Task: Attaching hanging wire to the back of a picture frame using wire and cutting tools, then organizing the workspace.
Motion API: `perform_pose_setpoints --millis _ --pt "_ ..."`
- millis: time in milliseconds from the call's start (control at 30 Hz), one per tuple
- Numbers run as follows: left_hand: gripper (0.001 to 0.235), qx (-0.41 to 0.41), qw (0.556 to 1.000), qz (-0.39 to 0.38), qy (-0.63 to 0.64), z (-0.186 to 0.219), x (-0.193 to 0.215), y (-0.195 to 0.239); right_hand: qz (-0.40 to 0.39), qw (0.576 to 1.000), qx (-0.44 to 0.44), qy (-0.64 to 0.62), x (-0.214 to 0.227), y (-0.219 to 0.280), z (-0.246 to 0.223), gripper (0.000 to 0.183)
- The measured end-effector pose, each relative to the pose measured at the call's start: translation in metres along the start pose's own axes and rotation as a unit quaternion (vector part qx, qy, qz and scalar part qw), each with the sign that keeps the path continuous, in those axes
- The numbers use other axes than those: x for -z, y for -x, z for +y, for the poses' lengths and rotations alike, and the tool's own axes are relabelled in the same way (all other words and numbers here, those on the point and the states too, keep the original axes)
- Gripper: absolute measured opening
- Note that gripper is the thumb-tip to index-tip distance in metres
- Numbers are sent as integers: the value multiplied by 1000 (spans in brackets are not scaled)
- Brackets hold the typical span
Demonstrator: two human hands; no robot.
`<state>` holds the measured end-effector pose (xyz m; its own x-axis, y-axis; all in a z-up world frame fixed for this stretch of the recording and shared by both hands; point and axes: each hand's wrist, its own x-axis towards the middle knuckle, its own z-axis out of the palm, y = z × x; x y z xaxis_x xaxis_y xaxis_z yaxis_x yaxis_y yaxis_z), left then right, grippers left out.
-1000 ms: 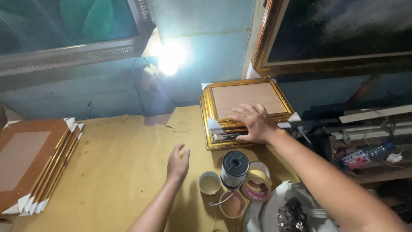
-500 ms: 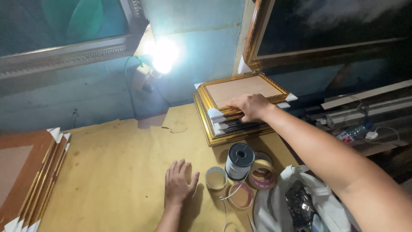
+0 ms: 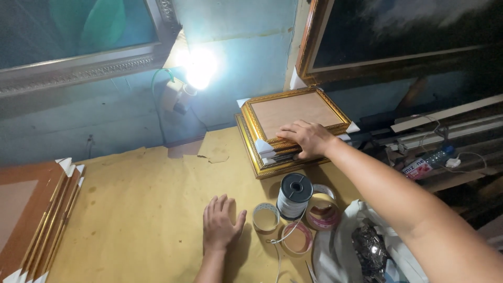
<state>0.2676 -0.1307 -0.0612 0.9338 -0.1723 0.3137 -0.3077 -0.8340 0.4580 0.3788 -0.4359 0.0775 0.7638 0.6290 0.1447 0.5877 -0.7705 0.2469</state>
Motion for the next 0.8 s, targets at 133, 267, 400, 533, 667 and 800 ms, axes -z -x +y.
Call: perform_pose_setpoints --millis 133,267,400,533,667,800 --pt "47 -21 999 26 -19 -4 -6 -1 62 993 46 84 -14 1 5 96" --pt "43 47 999 -5 4 18 13 -4 40 996 31 75 -11 2 1 89" --pt "33 208 972 -93 61 18 -11 -40 7 994 -83 65 -30 8 -10 88" --pt "49 259 914 -117 289 21 -91 -90 9 994 -98 41 -24 13 -19 88" --pt "33 395 821 -71 406 30 -121 -119 -54 990 -127 -31 -16 14 -24 105" --pt "52 450 777 -92 430 76 -23 -103 -96 985 -133 -55 -2 15 -30 112"
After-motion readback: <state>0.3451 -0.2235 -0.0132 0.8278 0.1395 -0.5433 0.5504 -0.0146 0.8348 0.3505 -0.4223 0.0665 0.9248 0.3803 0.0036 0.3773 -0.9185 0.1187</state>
